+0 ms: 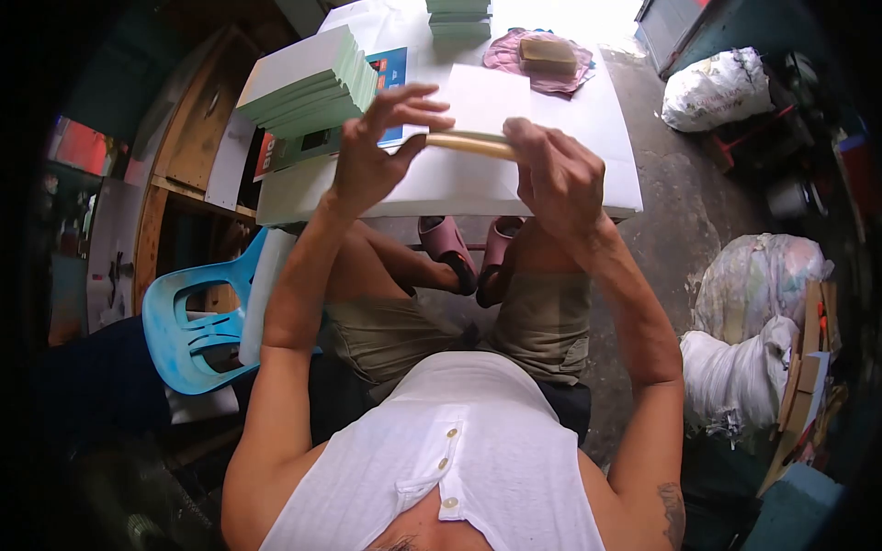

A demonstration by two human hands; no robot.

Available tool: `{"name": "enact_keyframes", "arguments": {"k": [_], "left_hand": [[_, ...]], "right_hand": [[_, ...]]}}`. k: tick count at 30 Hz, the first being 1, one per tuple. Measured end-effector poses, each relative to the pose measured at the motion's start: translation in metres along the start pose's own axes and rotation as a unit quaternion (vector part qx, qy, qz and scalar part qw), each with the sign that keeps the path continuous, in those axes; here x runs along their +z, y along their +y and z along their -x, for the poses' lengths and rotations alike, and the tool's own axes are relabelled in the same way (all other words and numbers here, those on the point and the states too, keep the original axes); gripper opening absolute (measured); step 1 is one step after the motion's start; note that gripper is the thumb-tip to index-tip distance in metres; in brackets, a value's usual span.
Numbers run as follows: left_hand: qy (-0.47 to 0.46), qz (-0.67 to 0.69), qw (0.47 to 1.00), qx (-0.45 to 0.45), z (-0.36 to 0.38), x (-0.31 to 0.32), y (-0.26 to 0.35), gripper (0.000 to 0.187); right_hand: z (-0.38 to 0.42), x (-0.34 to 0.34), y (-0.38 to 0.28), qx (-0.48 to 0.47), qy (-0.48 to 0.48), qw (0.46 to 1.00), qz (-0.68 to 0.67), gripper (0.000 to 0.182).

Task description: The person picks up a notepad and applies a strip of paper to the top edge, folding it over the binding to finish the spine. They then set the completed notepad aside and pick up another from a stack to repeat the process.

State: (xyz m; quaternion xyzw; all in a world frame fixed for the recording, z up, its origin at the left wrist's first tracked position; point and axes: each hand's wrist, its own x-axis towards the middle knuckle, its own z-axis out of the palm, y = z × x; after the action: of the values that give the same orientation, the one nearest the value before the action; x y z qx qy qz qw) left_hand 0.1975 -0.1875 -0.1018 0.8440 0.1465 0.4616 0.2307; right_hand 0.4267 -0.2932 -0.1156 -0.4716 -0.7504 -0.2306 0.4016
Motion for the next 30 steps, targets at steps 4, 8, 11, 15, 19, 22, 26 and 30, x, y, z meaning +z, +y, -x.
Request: {"name": "enact_keyframes", "arguments": {"k": [4, 8, 11, 15, 19, 22, 26, 30], "left_hand": [[-0.012, -0.079, 0.996, 0.033, 0.069, 0.036, -0.004, 0.056], [0.014, -0.081, 0.996, 0.04, 0.083, 0.05, 0.002, 0.054], [0.032, -0.09, 0.994, 0.046, 0.085, 0.055, -0.003, 0.05], [0.05, -0.112, 0.991, 0.056, 0.089, 0.061, -0.006, 0.041], [0.056, -0.125, 0.989, 0.048, 0.086, 0.062, 0.0, 0.038], [0.076, -0.129, 0.988, 0.048, 0.087, 0.067, -0.001, 0.037], [0.082, -0.108, 0.99, 0.031, 0.083, 0.066, 0.002, 0.034], [0.074, -0.09, 0.993, -0.001, 0.082, 0.063, 0.007, 0.034]], "right_hand": [[0.055, 0.013, -0.016, 0.018, -0.01, 0.998, -0.067, 0.05], [0.068, 0.01, -0.021, 0.045, -0.024, 0.995, -0.082, 0.057], [0.067, 0.01, -0.019, 0.053, -0.011, 0.993, -0.109, 0.055], [0.073, 0.015, -0.015, 0.06, 0.011, 0.99, -0.127, 0.051], [0.075, 0.016, -0.014, 0.08, 0.015, 0.986, -0.146, 0.05], [0.078, 0.017, -0.01, 0.093, 0.016, 0.981, -0.17, 0.049], [0.075, 0.016, -0.009, 0.131, 0.012, 0.97, -0.206, 0.047], [0.069, 0.004, -0.014, 0.203, -0.04, 0.95, -0.232, 0.048]]}}
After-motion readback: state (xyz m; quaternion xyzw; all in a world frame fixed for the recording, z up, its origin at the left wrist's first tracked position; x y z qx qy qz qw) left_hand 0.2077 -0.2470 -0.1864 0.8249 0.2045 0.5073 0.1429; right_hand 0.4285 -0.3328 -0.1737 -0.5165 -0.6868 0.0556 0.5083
